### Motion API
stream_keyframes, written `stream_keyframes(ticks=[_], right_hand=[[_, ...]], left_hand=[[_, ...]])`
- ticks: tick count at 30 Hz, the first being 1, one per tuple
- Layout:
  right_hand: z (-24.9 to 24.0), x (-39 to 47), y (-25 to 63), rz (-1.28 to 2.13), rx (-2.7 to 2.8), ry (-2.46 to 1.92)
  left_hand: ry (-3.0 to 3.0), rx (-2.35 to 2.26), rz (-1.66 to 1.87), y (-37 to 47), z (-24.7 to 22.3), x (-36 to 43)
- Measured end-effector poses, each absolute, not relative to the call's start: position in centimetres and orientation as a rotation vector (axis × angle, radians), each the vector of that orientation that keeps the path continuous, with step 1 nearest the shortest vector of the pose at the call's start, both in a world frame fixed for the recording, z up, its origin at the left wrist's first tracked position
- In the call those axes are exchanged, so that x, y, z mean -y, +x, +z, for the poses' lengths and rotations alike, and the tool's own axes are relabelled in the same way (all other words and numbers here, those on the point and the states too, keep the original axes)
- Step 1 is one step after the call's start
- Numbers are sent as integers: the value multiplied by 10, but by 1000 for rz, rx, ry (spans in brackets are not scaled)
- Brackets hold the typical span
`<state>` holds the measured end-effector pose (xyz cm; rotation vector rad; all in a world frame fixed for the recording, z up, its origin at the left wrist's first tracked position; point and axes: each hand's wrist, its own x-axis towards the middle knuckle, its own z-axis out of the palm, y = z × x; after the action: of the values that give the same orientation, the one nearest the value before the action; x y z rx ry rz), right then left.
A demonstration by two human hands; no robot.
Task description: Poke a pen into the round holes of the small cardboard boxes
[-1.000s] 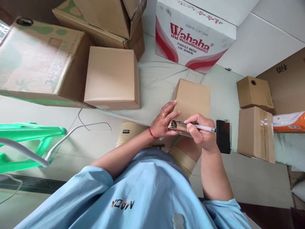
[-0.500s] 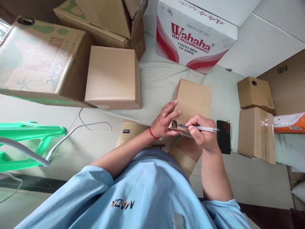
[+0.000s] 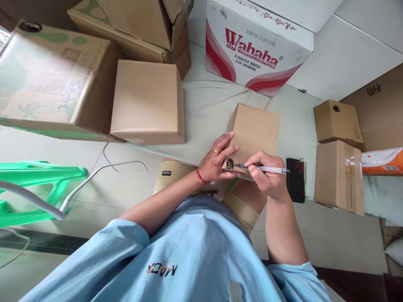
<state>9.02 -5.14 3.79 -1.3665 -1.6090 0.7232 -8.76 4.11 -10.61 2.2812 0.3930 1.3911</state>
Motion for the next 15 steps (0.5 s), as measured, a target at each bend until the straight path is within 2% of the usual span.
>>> stream_keyframes(ticks=[15], right_hand=[[36, 51, 98, 804, 1646, -1312]], left_hand=[[2245, -340, 1448, -86, -104, -42]])
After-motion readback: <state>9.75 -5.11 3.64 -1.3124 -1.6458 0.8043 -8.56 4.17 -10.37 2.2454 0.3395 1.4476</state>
